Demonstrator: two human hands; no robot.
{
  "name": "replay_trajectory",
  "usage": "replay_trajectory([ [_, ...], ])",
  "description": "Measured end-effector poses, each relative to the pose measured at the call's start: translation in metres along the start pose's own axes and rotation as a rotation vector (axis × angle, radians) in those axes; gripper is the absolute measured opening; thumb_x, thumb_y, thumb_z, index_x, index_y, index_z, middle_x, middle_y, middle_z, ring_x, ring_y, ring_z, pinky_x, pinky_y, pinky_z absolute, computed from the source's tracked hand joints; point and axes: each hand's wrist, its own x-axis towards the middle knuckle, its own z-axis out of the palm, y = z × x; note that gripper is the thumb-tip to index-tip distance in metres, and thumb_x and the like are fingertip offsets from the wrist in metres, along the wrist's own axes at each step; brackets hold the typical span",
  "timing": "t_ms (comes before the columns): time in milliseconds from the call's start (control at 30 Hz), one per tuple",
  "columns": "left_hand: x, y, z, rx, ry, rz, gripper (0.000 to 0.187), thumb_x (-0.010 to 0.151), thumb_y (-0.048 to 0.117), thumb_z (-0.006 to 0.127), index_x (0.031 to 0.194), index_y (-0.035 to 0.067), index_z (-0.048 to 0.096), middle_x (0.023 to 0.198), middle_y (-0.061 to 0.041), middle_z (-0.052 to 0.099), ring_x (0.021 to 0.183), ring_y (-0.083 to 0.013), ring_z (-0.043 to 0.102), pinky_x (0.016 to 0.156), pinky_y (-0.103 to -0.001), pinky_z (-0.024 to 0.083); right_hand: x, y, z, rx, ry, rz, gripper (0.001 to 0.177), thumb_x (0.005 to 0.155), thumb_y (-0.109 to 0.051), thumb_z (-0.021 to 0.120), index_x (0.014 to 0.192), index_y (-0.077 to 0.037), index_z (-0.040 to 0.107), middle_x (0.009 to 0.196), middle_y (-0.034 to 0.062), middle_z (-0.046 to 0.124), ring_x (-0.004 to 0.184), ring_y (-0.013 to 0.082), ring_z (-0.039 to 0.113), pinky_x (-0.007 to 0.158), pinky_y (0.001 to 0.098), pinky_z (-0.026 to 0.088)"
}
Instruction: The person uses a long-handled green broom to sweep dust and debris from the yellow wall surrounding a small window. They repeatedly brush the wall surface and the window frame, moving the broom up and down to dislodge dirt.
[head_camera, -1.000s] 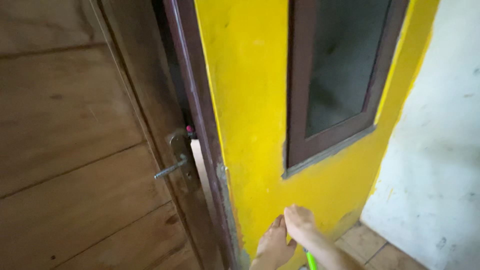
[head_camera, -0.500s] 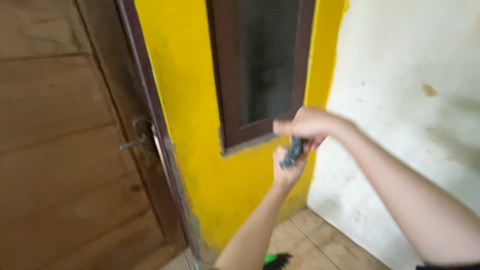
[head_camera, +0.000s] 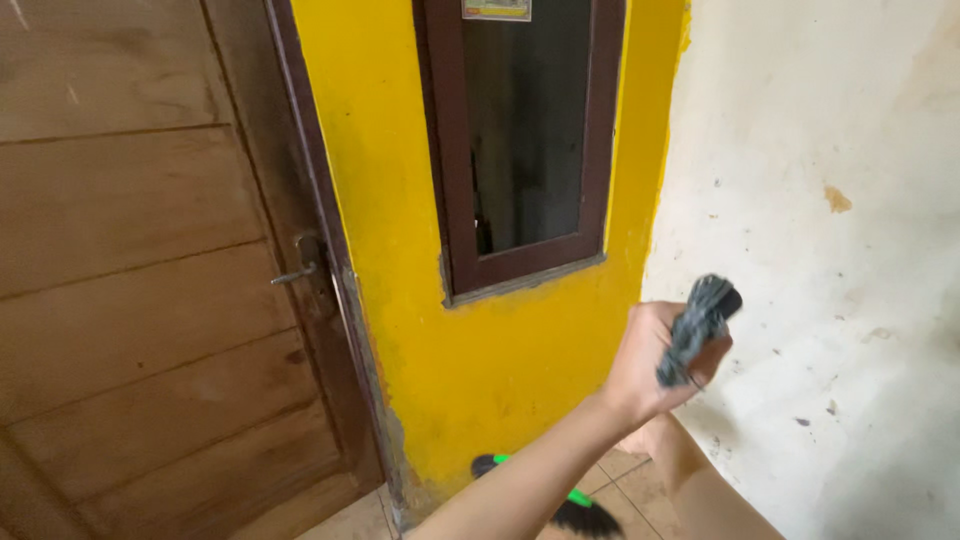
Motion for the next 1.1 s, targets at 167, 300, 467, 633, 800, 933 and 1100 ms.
replay_trajectory([
  [167, 0.007, -0.073, -0.048, 0.387, -0.661, -0.159, 0.039, 0.068, 0.03, 0.088, 0.095, 0.01, 0.069, 0.089, -0.011, 0.073, 0.082, -0.024, 0.07, 0.075, -0.037, 0.056, 0.063, 0.027, -0.01, 0.107, -0.006, 0.05, 0.032, 0.093, -0.038, 0.058, 0.116, -0.016, 0.059, 0.107, 0.01, 0.062, 0.095, 0.0297, 0.057, 0.078, 0.0348, 0.055],
  [300, -0.02, -0.186, -0.086, 0.982, -0.689, 0.04, 0.035, 0.076, 0.035, 0.081, 0.105, 0.016, 0.073, 0.1, -0.009, 0.077, 0.1, -0.0281, 0.07, 0.089, -0.041, 0.055, 0.133, 0.045, 0.041, -0.04, -0.075, -0.103, 0.028, 0.094, -0.019, 0.061, 0.12, -0.009, 0.058, 0.109, 0.0118, 0.062, 0.093, 0.0267, 0.06, 0.075, 0.0355, 0.057],
  [467, -0.017, -0.24, -0.116, 0.087, -0.163, -0.35, 0.041, 0.104, 0.038, 0.063, 0.133, 0.008, 0.065, 0.106, -0.012, 0.078, 0.101, -0.0309, 0.071, 0.086, -0.039, 0.057, 0.126, 0.073, 0.078, -0.502, -0.126, -0.488, 0.025, 0.095, -0.005, 0.06, 0.12, -0.002, 0.054, 0.099, 0.0124, 0.063, 0.079, 0.0224, 0.065, 0.064, 0.0369, 0.059],
  [633, -0.013, -0.216, -0.097, 0.312, -0.246, -0.493, 0.042, 0.097, 0.042, 0.06, 0.115, 0.006, 0.072, 0.1, -0.018, 0.074, 0.094, -0.0353, 0.069, 0.082, -0.044, 0.054, 0.06, 0.118, 0.105, -0.827, -0.02, -0.839, 0.037, 0.094, -0.008, 0.059, 0.129, -0.009, 0.047, 0.094, 0.0061, 0.064, 0.071, 0.0192, 0.065, 0.056, 0.0378, 0.056],
  [800, 0.008, -0.215, -0.09, 0.386, 0.059, -0.594, 0.042, 0.094, 0.045, 0.064, 0.113, 0.007, 0.065, 0.098, -0.02, 0.071, 0.092, -0.0376, 0.068, 0.079, -0.048, 0.053, 0.007, 0.138, 0.135, -0.939, -0.155, -1.053, 0.057, 0.088, -0.002, 0.067, 0.139, -0.008, 0.043, 0.084, 0.0119, 0.066, 0.066, 0.0202, 0.067, 0.054, 0.0387, 0.057],
  [933, 0.051, -0.229, -0.096, 0.11, 0.199, -0.651, 0.046, 0.099, 0.041, 0.064, 0.104, -0.004, 0.068, 0.087, -0.018, 0.071, 0.079, -0.0285, 0.071, 0.071, -0.042, 0.056, -0.029, 0.128, 0.157, -1.127, -0.18, -1.171, 0.075, 0.091, -0.002, 0.06, 0.155, -0.01, 0.021, 0.078, 0.0113, 0.066, 0.057, 0.0211, 0.068, 0.052, 0.0367, 0.057],
  [1100, 0.109, -0.229, -0.11, -0.154, 0.335, -0.571, 0.029, 0.1, 0.031, 0.057, 0.104, 0.003, 0.062, 0.083, -0.012, 0.07, 0.069, -0.0207, 0.068, 0.063, -0.037, 0.054, -0.026, 0.106, 0.175, -1.256, -0.247, -1.343, 0.079, 0.094, -0.003, 0.053, 0.16, -0.009, 0.011, 0.093, 0.0069, 0.063, 0.057, 0.0182, 0.07, 0.054, 0.0323, 0.059],
])
